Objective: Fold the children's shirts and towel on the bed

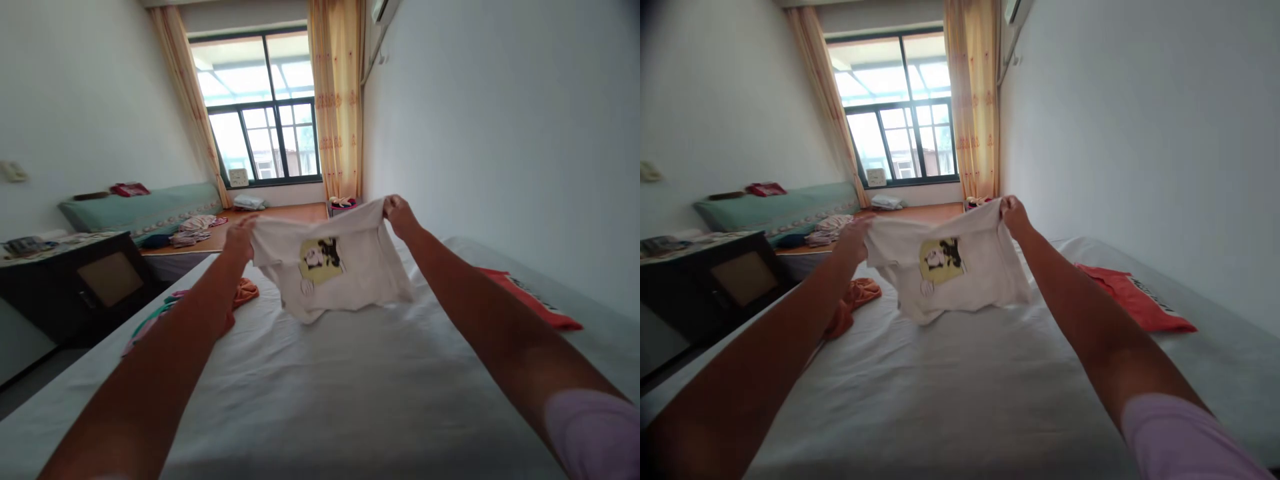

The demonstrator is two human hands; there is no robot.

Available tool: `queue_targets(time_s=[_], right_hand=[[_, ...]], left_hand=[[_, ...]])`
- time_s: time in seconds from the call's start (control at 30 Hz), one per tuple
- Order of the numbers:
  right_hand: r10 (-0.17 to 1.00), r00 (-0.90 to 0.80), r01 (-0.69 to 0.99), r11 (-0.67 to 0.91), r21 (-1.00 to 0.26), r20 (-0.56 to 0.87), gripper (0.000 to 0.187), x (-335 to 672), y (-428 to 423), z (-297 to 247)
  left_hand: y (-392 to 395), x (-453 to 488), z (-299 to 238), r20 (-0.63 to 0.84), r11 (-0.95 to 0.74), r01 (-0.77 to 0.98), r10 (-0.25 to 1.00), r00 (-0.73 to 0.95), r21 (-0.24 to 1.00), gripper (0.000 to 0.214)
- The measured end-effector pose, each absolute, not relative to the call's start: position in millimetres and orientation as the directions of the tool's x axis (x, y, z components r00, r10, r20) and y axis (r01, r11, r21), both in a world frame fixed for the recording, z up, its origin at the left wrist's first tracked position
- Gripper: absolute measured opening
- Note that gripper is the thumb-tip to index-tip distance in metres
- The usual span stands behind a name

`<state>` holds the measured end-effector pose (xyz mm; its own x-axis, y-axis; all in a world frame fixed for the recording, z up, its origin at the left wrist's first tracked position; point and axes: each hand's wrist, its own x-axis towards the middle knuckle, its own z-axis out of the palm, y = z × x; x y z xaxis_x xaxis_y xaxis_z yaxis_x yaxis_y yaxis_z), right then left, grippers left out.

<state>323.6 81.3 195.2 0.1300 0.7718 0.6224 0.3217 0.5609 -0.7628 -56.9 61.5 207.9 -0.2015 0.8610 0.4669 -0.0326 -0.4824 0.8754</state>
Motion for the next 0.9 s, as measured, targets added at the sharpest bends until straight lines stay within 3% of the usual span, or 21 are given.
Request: queue_targets(time_s=[0.07,0.13,0.2,0.27,0.37,0.43,0.47,0.57,0.67,0.8,0.9], right_hand=[[0.627,0.345,0.202,0.677,-0.708,0.698,0.029,327,88,222],[0.542,0.423,0.126,0.758,-0.639,0.726,0.029,333,85,240],[0.533,0.418,0.098,0.778,-0.620,0.735,0.031,340,74,241],[0.597,0.384,0.068,0.742,-0.667,0.704,0.031,348,57,225],[0.793,0.191,0.012,0.588,-0.809,0.579,0.031,367,28,182],[0.912,-0.031,0.021,0.410,-0.912,0.410,0.033,382,11,149],[0.944,-0.140,0.046,0.309,-0.950,0.300,0.034,388,3,134],[0.922,-0.388,0.138,0.050,-0.989,-0.007,0.038,404,-12,93],[0.803,-0.560,0.246,-0.075,-0.966,-0.205,0.043,409,-20,64],[0.675,-0.693,0.312,-0.038,-0.949,-0.255,0.050,408,-23,49],[0.610,-0.760,0.342,0.082,-0.936,-0.224,0.049,404,-23,49]], left_hand=[[70,-64,254,0.560,-0.623,-0.139,0.763,-0.324,0.770,0.035],[66,-73,293,0.689,-0.781,-0.229,0.622,-0.372,0.581,0.036],[52,-82,309,0.784,-0.849,-0.242,0.527,-0.328,0.469,0.037],[32,-92,296,0.793,-0.842,-0.218,0.539,-0.285,0.494,0.037],[-3,-111,239,0.612,-0.635,-0.132,0.770,-0.181,0.761,0.037],[-27,-124,192,0.338,-0.338,0.011,0.941,0.017,0.941,0.041],[-38,-130,170,0.192,-0.202,0.087,0.975,0.111,0.975,0.043],[-65,-141,118,-0.117,0.024,0.300,0.949,0.293,0.954,0.046],[-81,-147,91,-0.304,0.111,0.475,0.886,0.351,0.873,0.051],[-84,-160,83,-0.397,0.086,0.618,0.832,0.387,0.782,0.061],[-74,-163,79,-0.387,-0.055,0.676,0.785,0.484,0.734,0.068]])
